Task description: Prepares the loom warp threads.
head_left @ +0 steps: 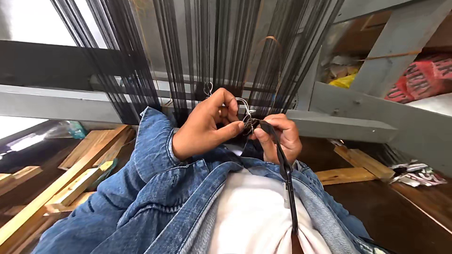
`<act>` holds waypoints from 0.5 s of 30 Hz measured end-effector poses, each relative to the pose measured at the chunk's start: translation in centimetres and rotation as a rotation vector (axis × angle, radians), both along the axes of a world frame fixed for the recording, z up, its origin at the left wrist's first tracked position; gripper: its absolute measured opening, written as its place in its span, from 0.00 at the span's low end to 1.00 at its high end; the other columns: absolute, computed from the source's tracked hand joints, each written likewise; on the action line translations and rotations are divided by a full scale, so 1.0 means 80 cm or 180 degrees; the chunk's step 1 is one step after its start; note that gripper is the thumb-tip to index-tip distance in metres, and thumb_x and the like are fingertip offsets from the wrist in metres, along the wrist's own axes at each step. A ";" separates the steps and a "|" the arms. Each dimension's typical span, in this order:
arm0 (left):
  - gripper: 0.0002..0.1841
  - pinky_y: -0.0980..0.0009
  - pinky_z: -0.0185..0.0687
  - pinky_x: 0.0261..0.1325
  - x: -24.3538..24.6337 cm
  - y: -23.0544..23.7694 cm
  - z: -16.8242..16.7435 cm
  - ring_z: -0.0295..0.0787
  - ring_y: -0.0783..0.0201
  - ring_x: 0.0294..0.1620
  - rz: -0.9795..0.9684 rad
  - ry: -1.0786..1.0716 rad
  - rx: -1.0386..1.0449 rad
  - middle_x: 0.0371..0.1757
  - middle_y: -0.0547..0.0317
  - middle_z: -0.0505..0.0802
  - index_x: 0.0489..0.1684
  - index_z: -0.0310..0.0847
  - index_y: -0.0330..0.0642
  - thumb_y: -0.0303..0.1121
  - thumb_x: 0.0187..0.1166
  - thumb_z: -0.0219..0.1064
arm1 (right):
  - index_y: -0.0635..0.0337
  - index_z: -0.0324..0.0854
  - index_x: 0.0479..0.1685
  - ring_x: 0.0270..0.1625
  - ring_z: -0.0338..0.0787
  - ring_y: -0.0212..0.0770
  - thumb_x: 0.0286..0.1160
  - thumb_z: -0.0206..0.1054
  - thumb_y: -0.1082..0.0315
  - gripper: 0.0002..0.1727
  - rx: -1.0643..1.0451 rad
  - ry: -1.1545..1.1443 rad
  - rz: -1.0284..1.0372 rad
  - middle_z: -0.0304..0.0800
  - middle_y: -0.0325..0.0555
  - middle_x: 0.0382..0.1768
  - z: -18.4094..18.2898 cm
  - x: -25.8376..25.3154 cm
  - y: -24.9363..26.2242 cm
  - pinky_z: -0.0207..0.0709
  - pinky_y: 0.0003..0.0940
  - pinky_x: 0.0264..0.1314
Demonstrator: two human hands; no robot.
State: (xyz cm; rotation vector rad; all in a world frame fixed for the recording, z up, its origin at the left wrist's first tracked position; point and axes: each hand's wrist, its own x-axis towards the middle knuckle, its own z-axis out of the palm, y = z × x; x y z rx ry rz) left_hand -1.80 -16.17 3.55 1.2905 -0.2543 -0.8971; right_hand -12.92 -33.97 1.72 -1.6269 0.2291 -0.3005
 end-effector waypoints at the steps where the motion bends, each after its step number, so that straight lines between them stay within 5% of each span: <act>1: 0.12 0.73 0.92 0.38 -0.001 0.002 0.000 0.90 0.69 0.34 -0.0010 0.0007 0.0017 0.40 0.59 0.88 0.48 0.71 0.39 0.24 0.74 0.70 | 0.52 0.83 0.53 0.42 0.90 0.27 0.75 0.75 0.70 0.11 0.0013 0.0015 0.0013 0.86 0.35 0.47 0.000 0.000 0.000 0.91 0.23 0.41; 7: 0.06 0.79 0.90 0.39 -0.005 0.004 0.004 0.88 0.72 0.36 -0.0140 -0.0145 0.0259 0.46 0.56 0.86 0.40 0.83 0.35 0.26 0.72 0.71 | 0.52 0.84 0.52 0.45 0.90 0.28 0.75 0.75 0.70 0.10 -0.0003 0.0049 0.0094 0.84 0.36 0.49 0.000 -0.001 -0.003 0.92 0.24 0.42; 15: 0.21 0.82 0.89 0.36 -0.012 -0.006 0.000 0.88 0.77 0.34 -0.0335 -0.0299 0.0304 0.47 0.57 0.90 0.60 0.85 0.31 0.30 0.70 0.76 | 0.46 0.81 0.54 0.41 0.89 0.23 0.82 0.69 0.67 0.08 -0.0118 -0.0022 0.0165 0.83 0.31 0.48 -0.006 -0.001 -0.008 0.89 0.20 0.41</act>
